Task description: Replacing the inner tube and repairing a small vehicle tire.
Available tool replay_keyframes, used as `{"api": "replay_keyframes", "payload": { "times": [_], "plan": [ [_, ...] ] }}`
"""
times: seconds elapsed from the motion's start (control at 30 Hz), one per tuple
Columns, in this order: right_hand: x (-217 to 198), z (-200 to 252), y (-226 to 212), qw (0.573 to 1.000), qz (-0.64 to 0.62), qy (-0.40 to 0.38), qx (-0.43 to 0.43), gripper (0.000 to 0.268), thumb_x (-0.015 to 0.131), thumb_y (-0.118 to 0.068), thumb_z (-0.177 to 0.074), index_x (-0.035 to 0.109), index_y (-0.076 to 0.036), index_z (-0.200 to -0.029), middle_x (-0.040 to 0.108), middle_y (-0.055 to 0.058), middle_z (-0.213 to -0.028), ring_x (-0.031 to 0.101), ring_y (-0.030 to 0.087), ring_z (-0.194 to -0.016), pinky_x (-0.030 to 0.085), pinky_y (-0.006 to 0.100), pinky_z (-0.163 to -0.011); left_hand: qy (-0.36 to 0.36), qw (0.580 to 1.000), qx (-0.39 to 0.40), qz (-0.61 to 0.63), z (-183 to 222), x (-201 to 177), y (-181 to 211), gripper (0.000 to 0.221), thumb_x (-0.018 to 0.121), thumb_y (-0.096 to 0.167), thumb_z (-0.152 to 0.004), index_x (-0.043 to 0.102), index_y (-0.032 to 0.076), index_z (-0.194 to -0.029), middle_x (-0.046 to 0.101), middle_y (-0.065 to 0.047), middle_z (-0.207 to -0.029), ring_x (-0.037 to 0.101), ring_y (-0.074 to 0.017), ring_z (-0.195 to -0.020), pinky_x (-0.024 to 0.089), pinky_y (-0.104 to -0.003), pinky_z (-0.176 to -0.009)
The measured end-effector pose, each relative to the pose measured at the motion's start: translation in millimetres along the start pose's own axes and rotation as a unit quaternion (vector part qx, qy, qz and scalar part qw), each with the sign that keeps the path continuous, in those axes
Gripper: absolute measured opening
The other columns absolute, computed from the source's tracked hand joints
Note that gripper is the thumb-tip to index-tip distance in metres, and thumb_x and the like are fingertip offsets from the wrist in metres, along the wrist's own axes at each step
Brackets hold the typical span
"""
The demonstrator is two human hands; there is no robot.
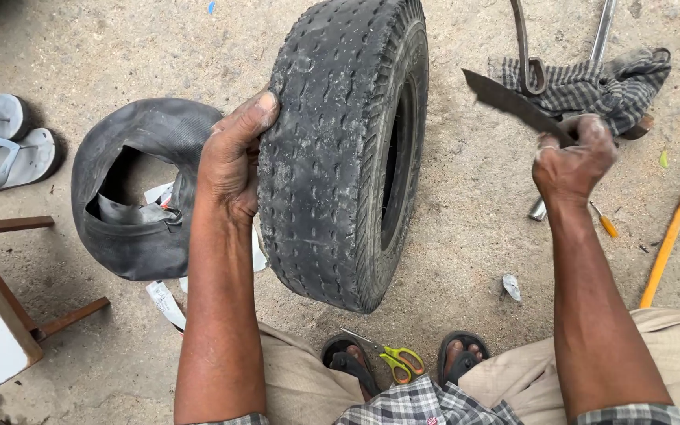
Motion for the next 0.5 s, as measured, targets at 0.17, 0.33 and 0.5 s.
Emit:
{"api": "replay_keyframes", "payload": {
  "times": [0.17,0.33,0.5],
  "plan": [
    [25.8,34.4,14.6,0.984,-0.015,0.027,-0.177,0.009,0.062,0.007,-0.109,0.065,-0.001,-0.107,0.07,0.016,-0.113,0.069,0.025,-0.104,0.064,0.034,-0.081,0.007,1.0,-0.002,-0.009,-4.7,-5.8,-4.0,0.072,0.084,0.029,-0.077,0.064,-0.011,-0.133,0.074,-0.023,-0.115,0.075,-0.0286,-0.102,0.063,-0.042,-0.092],
    [89.6,87.4,30.3,0.931,0.145,-0.236,-0.238,0.032,0.055,0.0,-0.093,0.078,-0.014,-0.111,0.074,0.01,-0.096,0.065,0.027,-0.089,0.061,0.043,-0.075,0.004,1.0,0.009,-0.021,-8.2,-7.1,-3.3,0.072,0.085,0.031,-0.075,0.065,-0.01,-0.13,0.075,-0.023,-0.113,0.076,-0.0292,-0.101,0.063,-0.043,-0.091],
    [30.0,21.0,-3.2,0.981,0.097,-0.119,-0.116,0.019,0.064,-0.002,-0.104,0.077,-0.008,-0.117,0.069,0.01,-0.097,0.063,0.021,-0.084,0.057,0.039,-0.068,-0.038,0.999,0.018,-0.01,-6.3,-5.7,-1.9,0.072,0.086,0.032,-0.078,0.065,-0.008,-0.134,0.073,-0.02,-0.122,0.074,-0.0258,-0.107,0.06,-0.04,-0.098]
  ]
}}
Point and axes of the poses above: each hand's wrist, its own z-axis away from the middle knuckle, its own x-axis out of the palm, y = z × x, the point moved 1 cm from there along -z, towards the middle knuckle
